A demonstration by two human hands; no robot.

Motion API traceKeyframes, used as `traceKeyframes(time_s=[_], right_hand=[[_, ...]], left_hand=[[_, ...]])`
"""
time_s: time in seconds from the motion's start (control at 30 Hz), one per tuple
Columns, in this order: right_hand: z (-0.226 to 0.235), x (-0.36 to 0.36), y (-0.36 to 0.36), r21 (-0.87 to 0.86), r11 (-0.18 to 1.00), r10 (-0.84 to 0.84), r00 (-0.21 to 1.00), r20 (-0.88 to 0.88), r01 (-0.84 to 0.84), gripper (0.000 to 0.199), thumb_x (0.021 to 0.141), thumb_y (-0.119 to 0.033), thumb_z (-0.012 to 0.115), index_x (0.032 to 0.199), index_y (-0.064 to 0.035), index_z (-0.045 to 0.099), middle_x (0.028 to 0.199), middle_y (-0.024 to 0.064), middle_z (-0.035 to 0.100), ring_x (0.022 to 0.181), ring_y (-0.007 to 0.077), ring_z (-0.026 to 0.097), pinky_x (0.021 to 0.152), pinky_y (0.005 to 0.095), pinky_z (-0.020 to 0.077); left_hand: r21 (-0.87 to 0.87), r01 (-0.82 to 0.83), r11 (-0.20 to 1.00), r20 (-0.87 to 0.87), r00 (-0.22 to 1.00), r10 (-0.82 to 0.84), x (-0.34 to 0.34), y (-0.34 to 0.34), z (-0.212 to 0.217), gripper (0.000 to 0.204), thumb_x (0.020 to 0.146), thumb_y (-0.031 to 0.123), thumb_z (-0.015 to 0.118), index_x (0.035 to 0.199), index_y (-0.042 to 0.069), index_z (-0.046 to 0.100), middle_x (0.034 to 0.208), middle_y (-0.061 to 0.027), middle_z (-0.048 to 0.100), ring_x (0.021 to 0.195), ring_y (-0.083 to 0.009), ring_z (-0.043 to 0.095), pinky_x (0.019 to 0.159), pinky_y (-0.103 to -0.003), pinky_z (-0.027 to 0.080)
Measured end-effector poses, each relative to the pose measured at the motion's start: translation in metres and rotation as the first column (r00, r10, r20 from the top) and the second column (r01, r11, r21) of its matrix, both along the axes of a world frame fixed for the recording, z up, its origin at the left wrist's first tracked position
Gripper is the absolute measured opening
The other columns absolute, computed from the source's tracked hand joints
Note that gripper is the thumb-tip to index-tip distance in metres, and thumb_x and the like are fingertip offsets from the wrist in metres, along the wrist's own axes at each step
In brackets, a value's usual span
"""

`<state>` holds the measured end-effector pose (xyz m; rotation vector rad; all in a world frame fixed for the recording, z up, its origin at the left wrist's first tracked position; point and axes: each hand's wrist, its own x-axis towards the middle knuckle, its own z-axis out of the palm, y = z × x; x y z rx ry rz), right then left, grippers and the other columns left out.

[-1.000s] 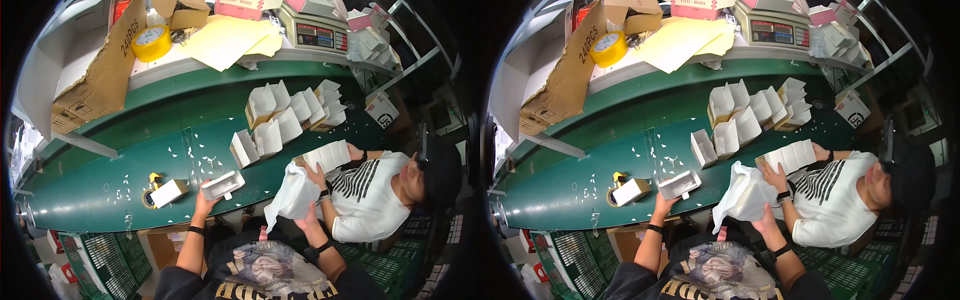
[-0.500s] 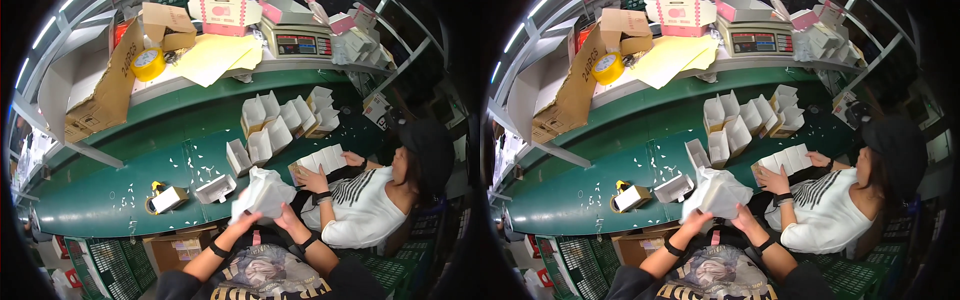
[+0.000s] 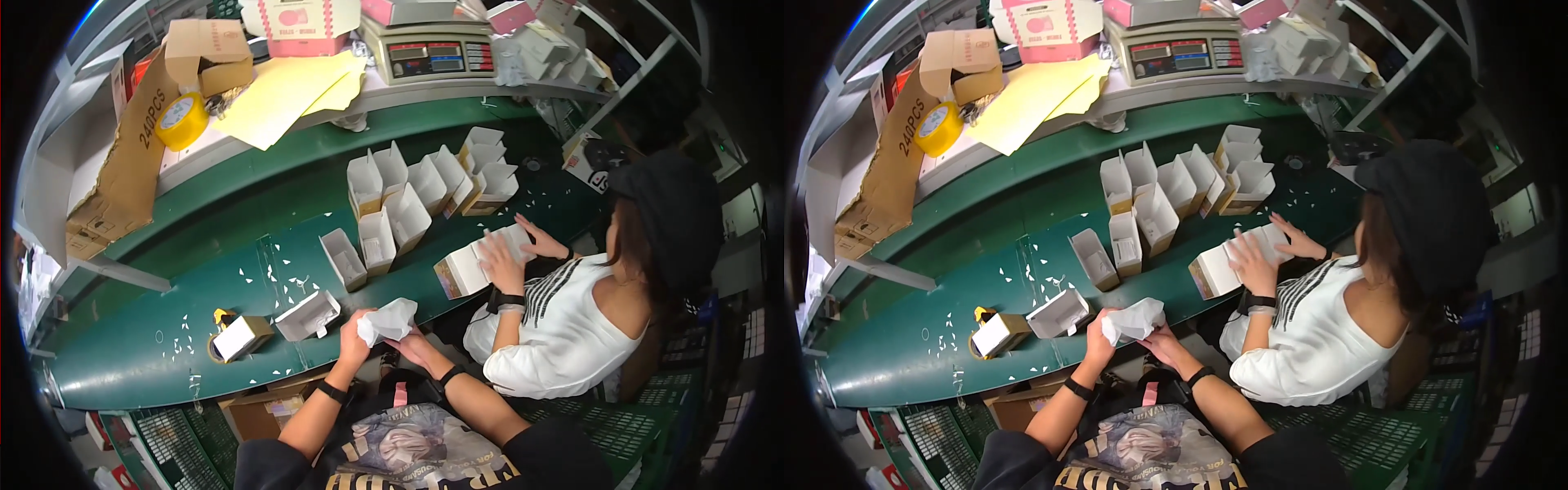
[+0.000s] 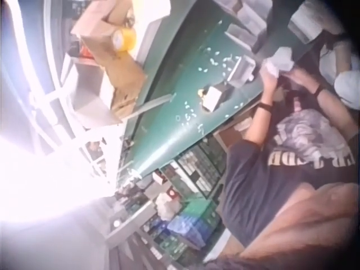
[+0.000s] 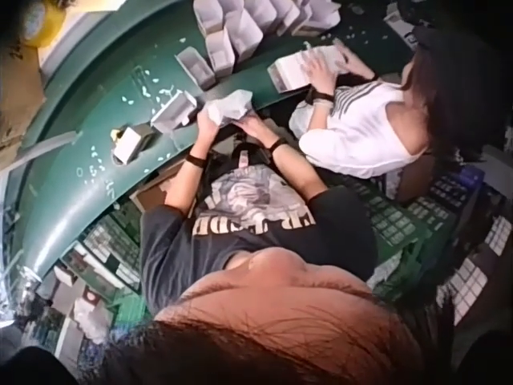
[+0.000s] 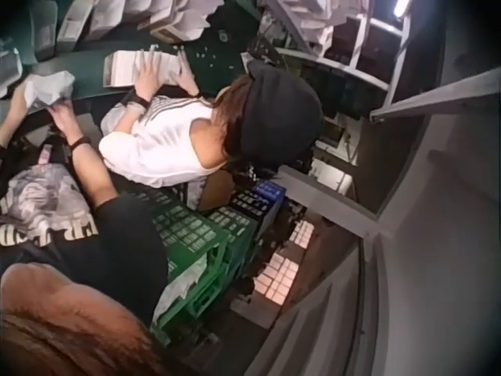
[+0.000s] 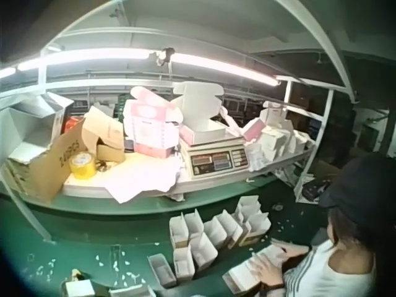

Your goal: The person places white boxes into cardboard sleeves, folds the sleeves closed, and packs the finished items into a larger cardboard box. They repeat this process multiple times while organizing components on the green table.

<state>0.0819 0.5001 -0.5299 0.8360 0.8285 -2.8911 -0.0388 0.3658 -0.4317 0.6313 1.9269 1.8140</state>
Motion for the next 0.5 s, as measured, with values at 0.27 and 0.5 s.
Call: traceKeyframes(time_s=[0.27,0.5], right_hand=[[-0.02,-0.031,-0.003,0.509,0.847,0.049,0.975,0.216,-0.155,0.059,0.085,-0.008,0.063,0.138,-0.0113,0.04,0.136,0.0061,0.049,0.125,0.0225,0.049,0.101,0.035,0.0421],[-0.029,-0.01,0.029,0.883,0.175,0.283,0.882,0.378,-0.435,0.06,0.082,-0.023,0.066,0.134,-0.0047,0.045,0.131,0.0205,0.053,0.124,0.0303,0.05,0.101,0.0366,0.0419]], left_hand=[[0.085,0.077,0.993,0.053,0.995,-0.081,-0.021,0.002,-0.027,0.025,0.084,0.0,0.057,0.108,0.002,0.063,0.111,-0.013,0.066,0.107,-0.0223,0.06,0.094,-0.033,0.044],[0.096,0.183,0.978,-0.014,0.983,-0.183,-0.011,0.001,-0.055,0.022,0.087,0.007,0.056,0.107,0.002,0.064,0.115,-0.0137,0.065,0.121,-0.0282,0.053,0.106,-0.042,0.037]])
